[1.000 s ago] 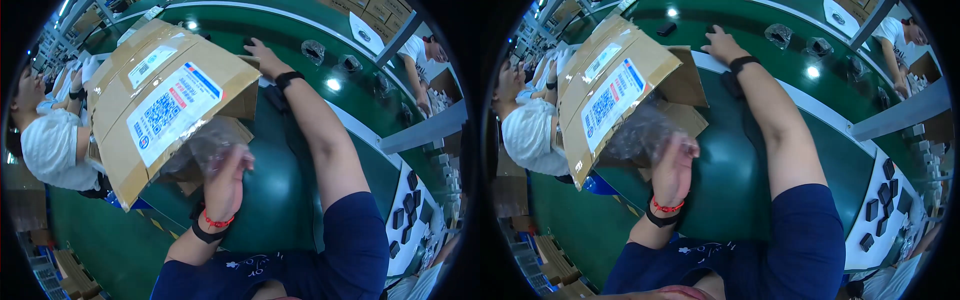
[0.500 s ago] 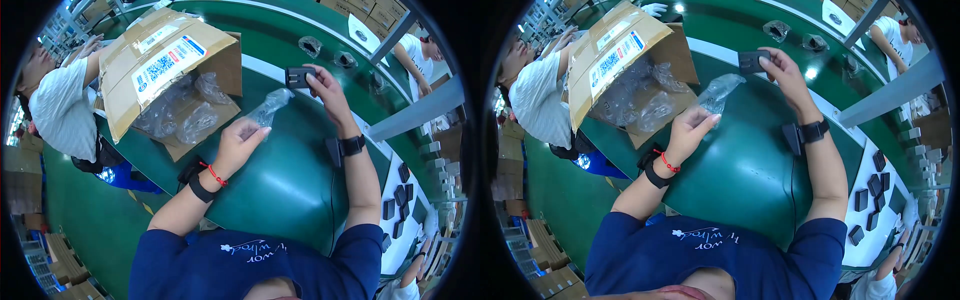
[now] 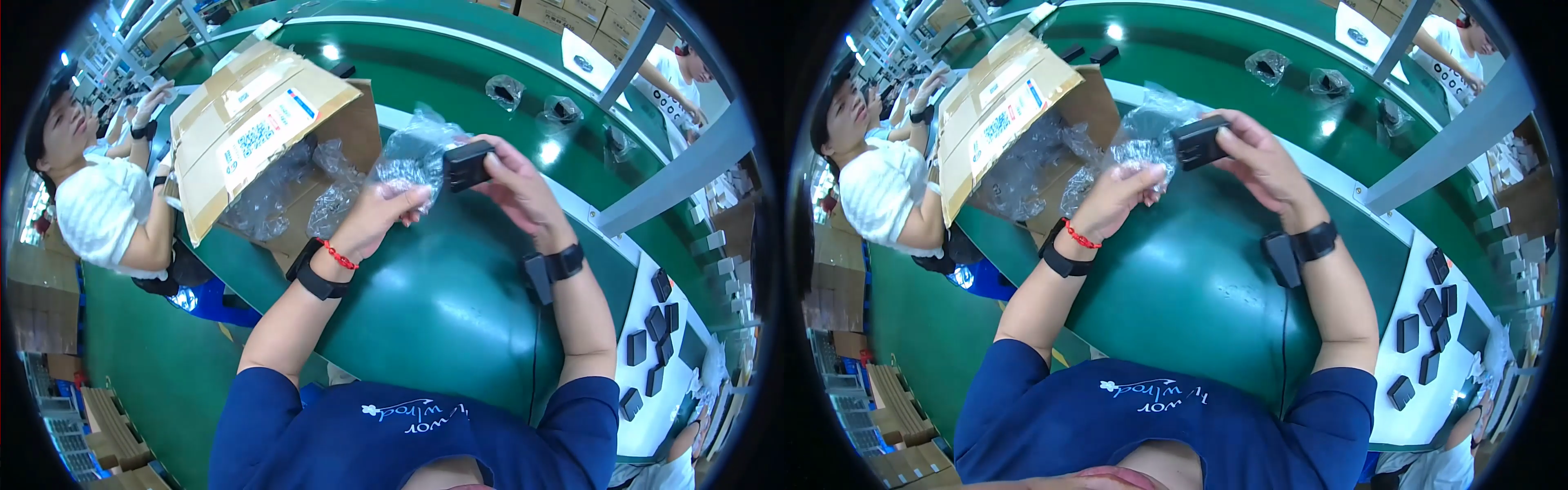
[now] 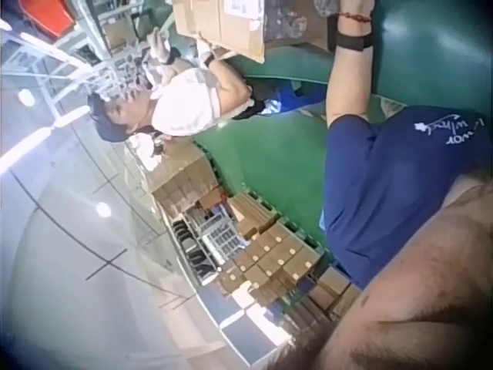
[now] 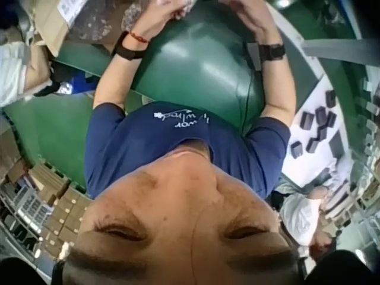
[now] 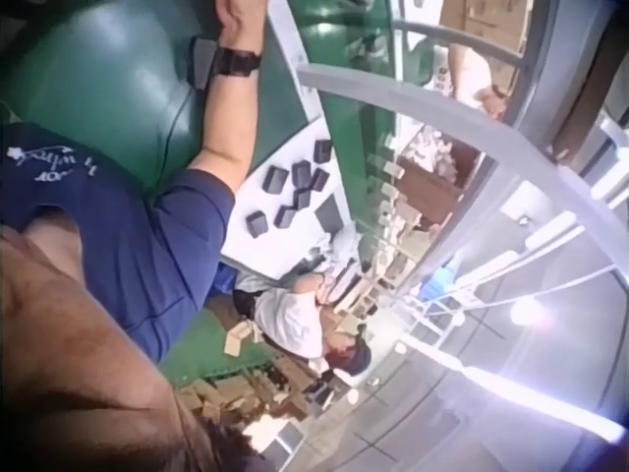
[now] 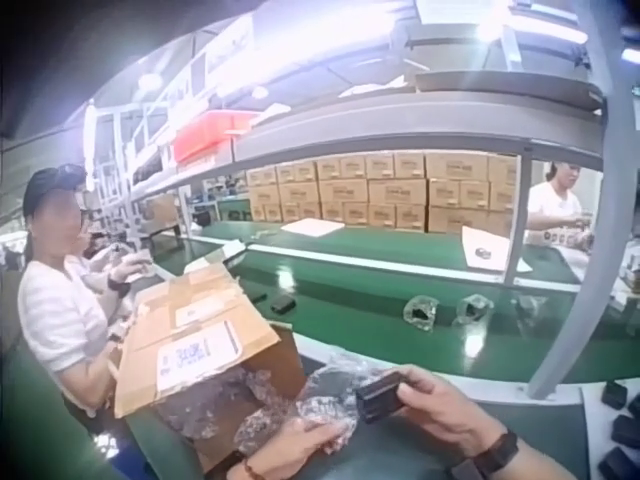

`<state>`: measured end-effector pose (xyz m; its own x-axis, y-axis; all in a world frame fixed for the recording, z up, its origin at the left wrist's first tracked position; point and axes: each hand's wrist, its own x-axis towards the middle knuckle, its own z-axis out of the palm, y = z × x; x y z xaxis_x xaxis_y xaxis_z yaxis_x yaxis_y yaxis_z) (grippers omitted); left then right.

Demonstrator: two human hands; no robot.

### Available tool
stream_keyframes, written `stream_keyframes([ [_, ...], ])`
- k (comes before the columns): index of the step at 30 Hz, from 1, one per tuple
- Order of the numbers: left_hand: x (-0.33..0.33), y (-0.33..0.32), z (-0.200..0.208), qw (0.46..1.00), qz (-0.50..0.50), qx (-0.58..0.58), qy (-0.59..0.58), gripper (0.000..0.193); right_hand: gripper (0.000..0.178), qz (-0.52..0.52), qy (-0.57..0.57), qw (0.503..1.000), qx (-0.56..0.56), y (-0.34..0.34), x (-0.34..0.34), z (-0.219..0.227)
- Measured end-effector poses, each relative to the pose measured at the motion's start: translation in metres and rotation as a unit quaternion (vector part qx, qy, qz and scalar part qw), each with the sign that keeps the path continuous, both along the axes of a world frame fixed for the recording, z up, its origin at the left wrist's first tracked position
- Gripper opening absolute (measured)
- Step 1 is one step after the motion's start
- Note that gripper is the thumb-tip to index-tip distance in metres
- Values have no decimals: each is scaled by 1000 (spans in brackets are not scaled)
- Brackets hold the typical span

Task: The person removes power adapters from a box, takes each one out of its plastic bag, and places the adapters on the table.

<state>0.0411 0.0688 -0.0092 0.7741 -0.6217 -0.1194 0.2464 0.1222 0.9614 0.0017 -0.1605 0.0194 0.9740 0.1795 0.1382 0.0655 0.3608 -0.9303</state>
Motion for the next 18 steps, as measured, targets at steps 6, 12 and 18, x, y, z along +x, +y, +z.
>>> stream_keyframes([
  [6,9,1,-2,998,9,-41,-53,39,36,-18,31,999,7,0,19,-19],
  [12,7,1,3,903,79,31,-422,71,34,-7,110,990,88,-18,27,-36],
  [18,16,-1,-8,821,124,83,-552,45,34,38,216,972,80,-4,25,-43],
])
